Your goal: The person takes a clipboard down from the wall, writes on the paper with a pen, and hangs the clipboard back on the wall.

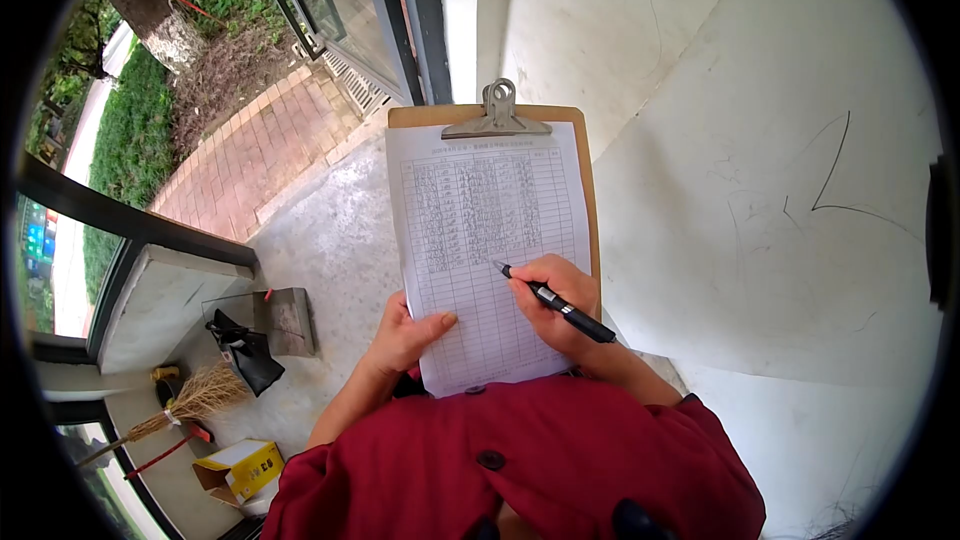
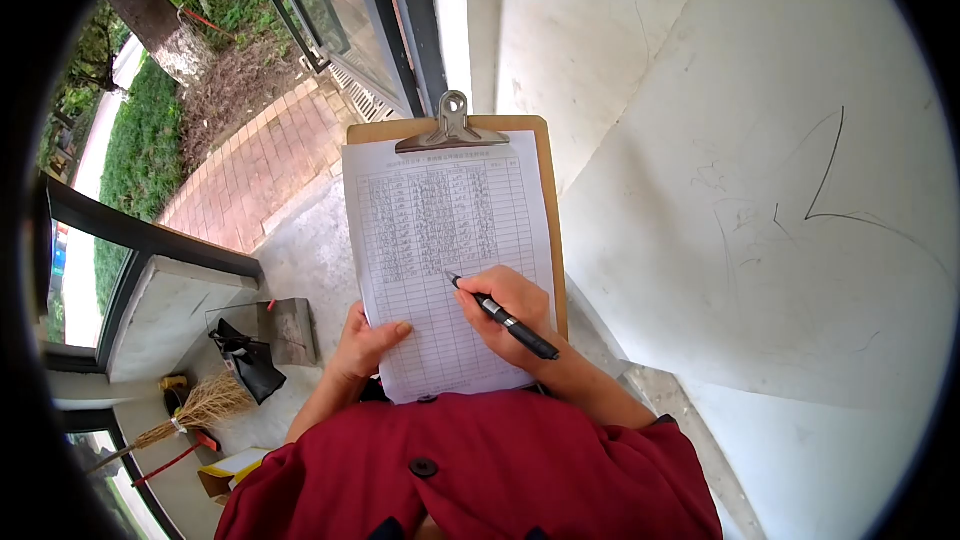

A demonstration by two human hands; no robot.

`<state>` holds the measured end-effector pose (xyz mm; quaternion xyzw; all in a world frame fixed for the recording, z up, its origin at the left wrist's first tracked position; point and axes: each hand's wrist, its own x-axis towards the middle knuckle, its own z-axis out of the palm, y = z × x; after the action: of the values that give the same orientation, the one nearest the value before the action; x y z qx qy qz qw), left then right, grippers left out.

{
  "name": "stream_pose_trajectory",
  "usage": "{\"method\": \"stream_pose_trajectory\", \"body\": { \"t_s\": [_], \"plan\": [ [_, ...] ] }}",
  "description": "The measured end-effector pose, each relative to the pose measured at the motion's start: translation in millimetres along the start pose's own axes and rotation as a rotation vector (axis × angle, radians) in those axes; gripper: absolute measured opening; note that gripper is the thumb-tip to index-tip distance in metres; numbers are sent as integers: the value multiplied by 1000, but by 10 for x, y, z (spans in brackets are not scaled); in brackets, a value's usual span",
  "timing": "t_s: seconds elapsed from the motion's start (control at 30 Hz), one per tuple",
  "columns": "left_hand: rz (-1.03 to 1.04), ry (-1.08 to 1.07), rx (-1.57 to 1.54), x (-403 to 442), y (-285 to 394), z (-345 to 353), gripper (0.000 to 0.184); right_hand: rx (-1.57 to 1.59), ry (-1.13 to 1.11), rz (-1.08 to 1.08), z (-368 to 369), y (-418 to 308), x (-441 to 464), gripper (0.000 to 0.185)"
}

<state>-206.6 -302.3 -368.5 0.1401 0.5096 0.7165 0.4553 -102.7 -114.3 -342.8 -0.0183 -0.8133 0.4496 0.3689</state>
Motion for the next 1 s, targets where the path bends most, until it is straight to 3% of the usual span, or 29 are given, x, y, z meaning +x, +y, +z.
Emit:
{"method": "stream_pose_trajectory", "body": {
  "t_s": [1.0],
  "plan": [
    [-4, 5, -5, -43, -38, 45, 36, -24, 28, 43, -20, 2, -67, 11]
  ]
}}
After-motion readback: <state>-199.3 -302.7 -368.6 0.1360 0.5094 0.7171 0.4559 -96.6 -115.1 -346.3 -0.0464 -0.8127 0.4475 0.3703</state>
